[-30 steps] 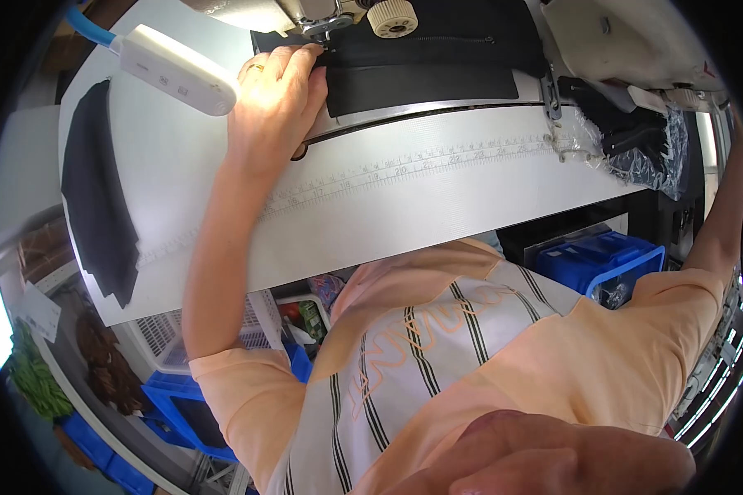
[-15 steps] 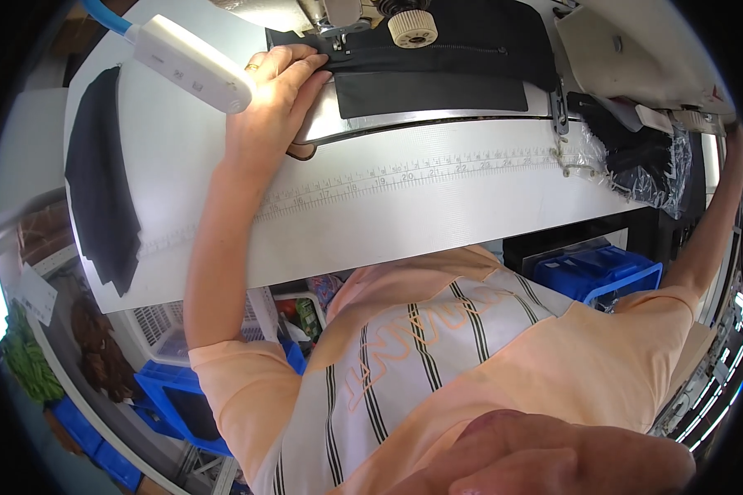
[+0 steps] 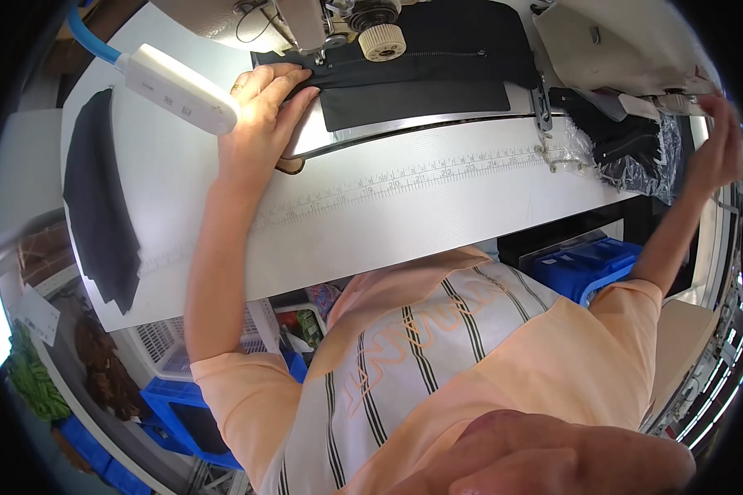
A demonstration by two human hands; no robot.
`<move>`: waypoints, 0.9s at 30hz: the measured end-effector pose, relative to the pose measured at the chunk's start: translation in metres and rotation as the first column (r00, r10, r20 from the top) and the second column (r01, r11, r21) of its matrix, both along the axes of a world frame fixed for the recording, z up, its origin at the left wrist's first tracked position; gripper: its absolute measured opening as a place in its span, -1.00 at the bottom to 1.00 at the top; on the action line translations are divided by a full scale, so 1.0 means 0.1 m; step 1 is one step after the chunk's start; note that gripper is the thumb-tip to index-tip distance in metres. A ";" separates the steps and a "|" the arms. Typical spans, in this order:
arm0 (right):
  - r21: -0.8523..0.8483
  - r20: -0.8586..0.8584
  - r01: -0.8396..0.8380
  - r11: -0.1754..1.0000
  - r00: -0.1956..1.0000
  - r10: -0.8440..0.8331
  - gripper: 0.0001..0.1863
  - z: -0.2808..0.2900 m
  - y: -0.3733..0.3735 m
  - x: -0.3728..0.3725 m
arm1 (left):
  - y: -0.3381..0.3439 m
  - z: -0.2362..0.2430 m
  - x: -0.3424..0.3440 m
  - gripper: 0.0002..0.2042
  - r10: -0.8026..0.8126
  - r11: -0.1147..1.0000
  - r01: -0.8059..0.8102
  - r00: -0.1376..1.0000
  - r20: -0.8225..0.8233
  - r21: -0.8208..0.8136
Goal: Sewing a zipper onto black fabric pieces using an industrial sewing machine.
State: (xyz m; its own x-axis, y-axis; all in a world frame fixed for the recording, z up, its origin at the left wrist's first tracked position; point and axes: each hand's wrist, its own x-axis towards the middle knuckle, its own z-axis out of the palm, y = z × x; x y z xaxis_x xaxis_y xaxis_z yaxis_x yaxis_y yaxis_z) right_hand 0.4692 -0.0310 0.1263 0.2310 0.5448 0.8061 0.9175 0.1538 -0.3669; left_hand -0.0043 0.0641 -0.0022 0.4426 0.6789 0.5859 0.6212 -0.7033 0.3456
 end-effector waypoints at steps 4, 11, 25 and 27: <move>-0.609 0.110 -0.460 0.646 0.758 0.643 -0.46 -0.78 0.16 -1.70 | 0.06 -0.02 -0.01 -0.86 -0.060 0.998 0.061 0.998 0.030 -0.022; -0.654 0.172 -0.419 0.630 0.728 0.663 -0.48 -1.18 -0.02 -1.75 | -0.53 0.14 -0.06 -0.93 -0.168 0.968 0.153 0.984 -0.060 -0.198; -0.535 0.179 -0.590 0.605 0.621 0.763 -0.45 -1.12 -0.18 -2.47 | -0.72 0.27 0.02 -0.78 -0.080 0.989 0.039 0.956 -0.281 -0.146; -0.522 0.172 -0.658 0.543 0.543 0.822 -0.43 -1.20 -0.22 -2.43 | -0.45 0.36 -0.07 -0.81 -0.127 0.901 0.058 0.983 -0.134 -0.430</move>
